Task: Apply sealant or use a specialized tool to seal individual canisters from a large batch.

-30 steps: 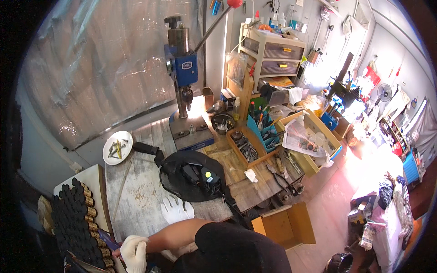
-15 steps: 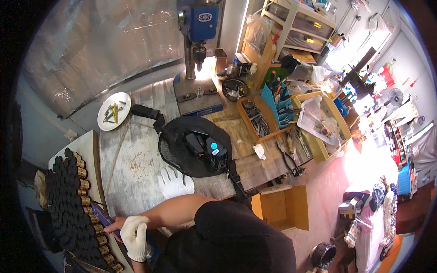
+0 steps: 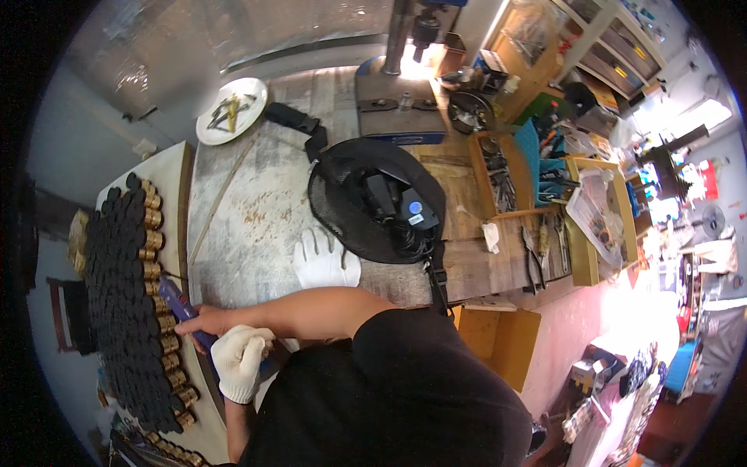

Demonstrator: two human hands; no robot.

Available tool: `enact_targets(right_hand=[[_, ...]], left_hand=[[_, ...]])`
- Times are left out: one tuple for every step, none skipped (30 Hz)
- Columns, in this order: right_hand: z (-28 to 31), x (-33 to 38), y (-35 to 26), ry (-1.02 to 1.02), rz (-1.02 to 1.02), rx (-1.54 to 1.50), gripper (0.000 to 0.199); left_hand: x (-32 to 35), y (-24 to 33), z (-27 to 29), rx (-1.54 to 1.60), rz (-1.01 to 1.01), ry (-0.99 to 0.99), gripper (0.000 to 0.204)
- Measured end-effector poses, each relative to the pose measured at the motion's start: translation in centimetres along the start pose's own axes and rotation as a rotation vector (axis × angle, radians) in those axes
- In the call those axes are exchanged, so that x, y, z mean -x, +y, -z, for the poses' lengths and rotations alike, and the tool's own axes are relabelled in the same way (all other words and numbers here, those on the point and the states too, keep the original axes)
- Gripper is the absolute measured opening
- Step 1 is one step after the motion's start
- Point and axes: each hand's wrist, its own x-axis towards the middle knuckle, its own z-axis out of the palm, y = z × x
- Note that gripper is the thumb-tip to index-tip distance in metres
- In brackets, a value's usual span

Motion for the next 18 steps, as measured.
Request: enact_targets(right_hand=[[-0.5, -0.5, 0.4, -0.003, -0.021, -0.027, 0.023], [-1.0, -0.7, 0.8, -0.021, -0.022, -0.055, 0.024], [-1.7, -0.9, 1.4, 0.005, -0.067, -0.091, 0.027], [-1.7, -0.9, 1.7, 0.021, -0.141, -0.001, 0.027], [0.6, -1.1, 2.9, -0.028, -0.164, -0.059, 0.024], [3.3, -1.3, 3.5, -0.185, -0.150, -0.210, 0.019], [2.3, 0.0, 2.0, -0.172, -0.152, -0.195, 0.015], [2.4, 0.1, 0.8, -0.221, -0.176, -0.278, 0.014], [1.0, 1.4, -0.7, -0.060, -0.120, -0.017, 0.014], [0.9, 2.0, -1.4, -0.005, -0.124, -0.022, 0.017], [2.0, 2.3, -1.4, -0.052, -0.076, -0.084, 0.020], [3.5, 2.3, -1.1, -0.107, -0.099, -0.162, 0.021], [3.9, 2.2, -0.9, -0.123, -0.112, -0.173, 0.021], [3.1, 1.8, -1.0, -0.136, -0.114, -0.185, 0.021], [2.8, 2.1, -0.7, -0.138, -0.127, -0.184, 0.022], [2.4, 2.0, -0.6, -0.140, -0.140, -0.182, 0.023], [1.9, 1.9, -0.6, -0.150, -0.138, -0.167, 0.025], [2.2, 1.9, -0.9, -0.143, -0.150, -0.194, 0.026]], left_hand=[[0.9, 0.0, 0.5, -0.042, 0.040, -0.011, 0.010], [1.9, -0.1, 1.1, -0.087, 0.084, -0.014, 0.008], [3.1, -0.6, 1.5, -0.189, 0.024, 0.025, 0.009], [4.1, -1.5, 1.6, -0.327, -0.096, 0.041, 0.010], [4.8, -1.8, 1.0, -0.209, -0.005, 0.087, 0.011], [5.4, -2.9, 0.5, -0.208, -0.092, 0.098, 0.012], [6.6, -3.7, 0.5, -0.229, -0.099, 0.111, 0.014], [7.1, -3.3, 0.2, -0.169, -0.028, 0.137, 0.013], [7.8, -3.0, 0.1, -0.174, -0.010, 0.204, 0.014], [8.6, -2.9, 0.0, -0.168, -0.013, 0.251, 0.015], [9.2, -2.9, -0.4, -0.159, 0.027, 0.315, 0.015], [10.3, -3.0, -1.0, -0.135, 0.058, 0.368, 0.015], [11.3, -2.9, -1.4, -0.152, 0.115, 0.425, 0.016], [12.6, -2.9, -1.5, -0.119, 0.155, 0.514, 0.019], [13.7, -2.8, -2.2, -0.126, 0.207, 0.601, 0.019], [14.6, -2.6, -2.7, -0.130, 0.257, 0.689, 0.019], [15.3, -2.6, -2.9, -0.137, 0.276, 0.741, 0.019], [15.7, -2.8, -3.3, -0.161, 0.295, 0.772, 0.019]])
